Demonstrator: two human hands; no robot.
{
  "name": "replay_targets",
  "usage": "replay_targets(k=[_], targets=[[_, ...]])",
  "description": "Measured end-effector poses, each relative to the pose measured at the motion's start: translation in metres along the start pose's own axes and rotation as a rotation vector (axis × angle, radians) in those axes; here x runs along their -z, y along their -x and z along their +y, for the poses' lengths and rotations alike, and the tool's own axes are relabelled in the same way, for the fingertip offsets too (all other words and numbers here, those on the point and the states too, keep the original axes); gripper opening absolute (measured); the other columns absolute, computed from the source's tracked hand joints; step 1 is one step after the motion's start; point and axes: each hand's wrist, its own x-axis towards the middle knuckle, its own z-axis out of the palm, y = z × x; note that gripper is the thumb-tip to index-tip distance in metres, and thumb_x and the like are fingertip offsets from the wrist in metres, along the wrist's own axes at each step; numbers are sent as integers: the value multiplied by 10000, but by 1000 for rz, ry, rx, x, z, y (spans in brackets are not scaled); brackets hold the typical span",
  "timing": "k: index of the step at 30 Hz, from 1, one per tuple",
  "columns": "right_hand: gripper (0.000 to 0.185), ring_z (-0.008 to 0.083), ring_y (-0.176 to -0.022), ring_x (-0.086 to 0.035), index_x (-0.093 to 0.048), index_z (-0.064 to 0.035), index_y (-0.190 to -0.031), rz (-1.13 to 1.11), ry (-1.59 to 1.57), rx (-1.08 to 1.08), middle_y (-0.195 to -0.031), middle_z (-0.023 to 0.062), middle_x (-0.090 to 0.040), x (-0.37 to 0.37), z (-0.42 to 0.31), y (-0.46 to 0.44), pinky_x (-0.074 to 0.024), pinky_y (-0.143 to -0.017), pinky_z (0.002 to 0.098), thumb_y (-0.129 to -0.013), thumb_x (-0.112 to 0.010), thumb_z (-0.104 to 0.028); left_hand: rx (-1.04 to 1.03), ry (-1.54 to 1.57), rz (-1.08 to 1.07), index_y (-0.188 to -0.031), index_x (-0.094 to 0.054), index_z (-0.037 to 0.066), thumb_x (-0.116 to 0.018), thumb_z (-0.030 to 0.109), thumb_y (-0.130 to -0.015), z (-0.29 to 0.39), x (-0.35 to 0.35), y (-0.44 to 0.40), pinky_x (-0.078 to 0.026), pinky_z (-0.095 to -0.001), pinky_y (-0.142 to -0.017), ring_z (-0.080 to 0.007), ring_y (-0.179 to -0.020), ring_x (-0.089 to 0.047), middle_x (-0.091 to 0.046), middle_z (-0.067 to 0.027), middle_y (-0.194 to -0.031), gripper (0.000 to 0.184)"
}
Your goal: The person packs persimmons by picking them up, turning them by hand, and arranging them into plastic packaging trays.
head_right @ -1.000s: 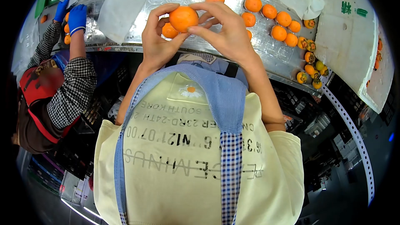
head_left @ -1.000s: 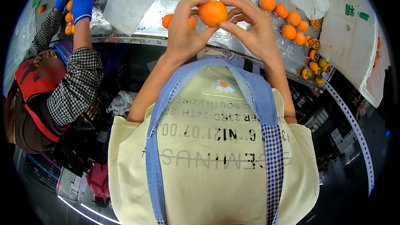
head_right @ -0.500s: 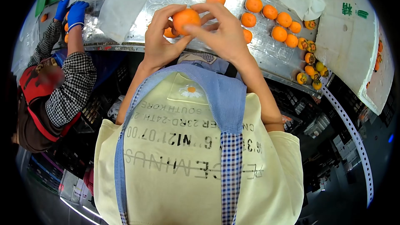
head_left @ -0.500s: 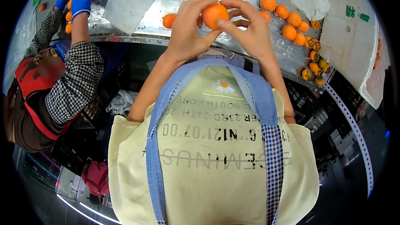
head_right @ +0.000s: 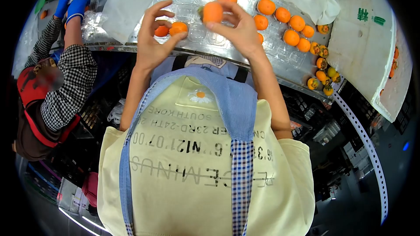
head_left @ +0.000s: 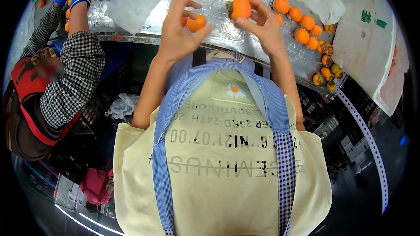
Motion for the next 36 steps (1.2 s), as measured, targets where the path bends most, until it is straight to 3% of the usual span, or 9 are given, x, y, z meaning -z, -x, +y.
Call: replay_targets(k=[5, 6, 9, 10, 13, 22, 27, 30, 36], targets=[[542, 201, -976, -599, -538, -23, -1152, 67, 543, 337, -1083, 117, -583, 7, -1, -37, -517, -798, 303, -696, -780, -186, 138, 101, 164, -1172, -524, 14, -695, -1, -728, -26, 22, 7, -484, -228, -736, -124, -911, -571, -550, -97, -1202, 476], [530, 240, -921, -616, -542, -69, -1144, 58, 641, 395, -1042, 115, -592, 3, -5, -40, -524, -742, 334, -679, -770, -180, 169, 123, 194, -1159, -535, 15, -669, -5, -753, -27, 24, 8, -481, -229, -740, -114, -899, -571, -568, -92, -1175, 428], [502, 274, -890, -607, -553, -100, -1114, -8, 1041, 432, -1027, 94, -600, -10, -20, -50, -497, -733, 377, -662, -758, -182, 212, 103, 218, -1142, -546, 10, -661, 3, -770, -31, 30, 11, -479, -230, -742, -110, -884, -572, -585, -85, -1143, 389], [471, 284, -885, -594, -560, -115, -1090, 7, 1090, 613, -1011, 79, -605, -10, -11, -57, -447, -773, 402, -658, -738, -171, 217, 99, 221, -1131, -553, 9, -658, 4, -776, -33, 31, 13, -479, -230, -742, -109, -880, -573, -591, -81, -1131, 371], [433, 267, -913, -597, -557, -125, -1074, -36, 1226, 658, -998, 67, -607, -12, 3, -71, -404, -844, 411, -674, -723, -140, 232, 86, 225, -1102, -573, 8, -651, 9, -790, -39, 34, 18, -477, -230, -743, -104, -871, -575, -607, -72, -1098, 321], [399, 279, -991, -558, -552, -106, -1046, -41, 1330, 577, -986, 73, -601, -19, 21, -92, -391, -855, 444, -672, -684, -73, 226, 57, 158, -1053, -606, 11, -635, 23, -809, -56, 33, 10, -467, -225, -716, -98, -859, -577, -628, -53, -1062, 246], [417, 281, -1024, -532, -574, -113, -1085, -19, 1265, 550, -1019, 80, -603, -12, 25, -94, -385, -866, 448, -689, -695, -162, 180, 57, 180, -1012, -646, 42, -640, 35, -775, -54, 28, 3, -469, -241, -657, -104, -727, -582, -645, -51, -943, 237], [429, 276, -1024, -527, -588, -121, -1092, 20, 1296, 515, -1016, 78, -610, -12, 24, -89, -381, -865, 447, -693, -701, -230, 218, 28, 123, -1031, -631, 23, -624, 39, -815, -49, 29, 6, -464, -230, -699, -93, -837, -578, -646, -40, -1011, 218], [408, 266, -981, -539, -603, -122, -1059, 30, 1299, 564, -987, 72, -622, -11, 23, -91, -377, -841, 425, -686, -706, -251, 213, -16, 112, -1025, -646, 48, -620, 65, -826, -47, 26, 8, -465, -240, -701, -93, -831, -582, -654, -28, -988, 201]])
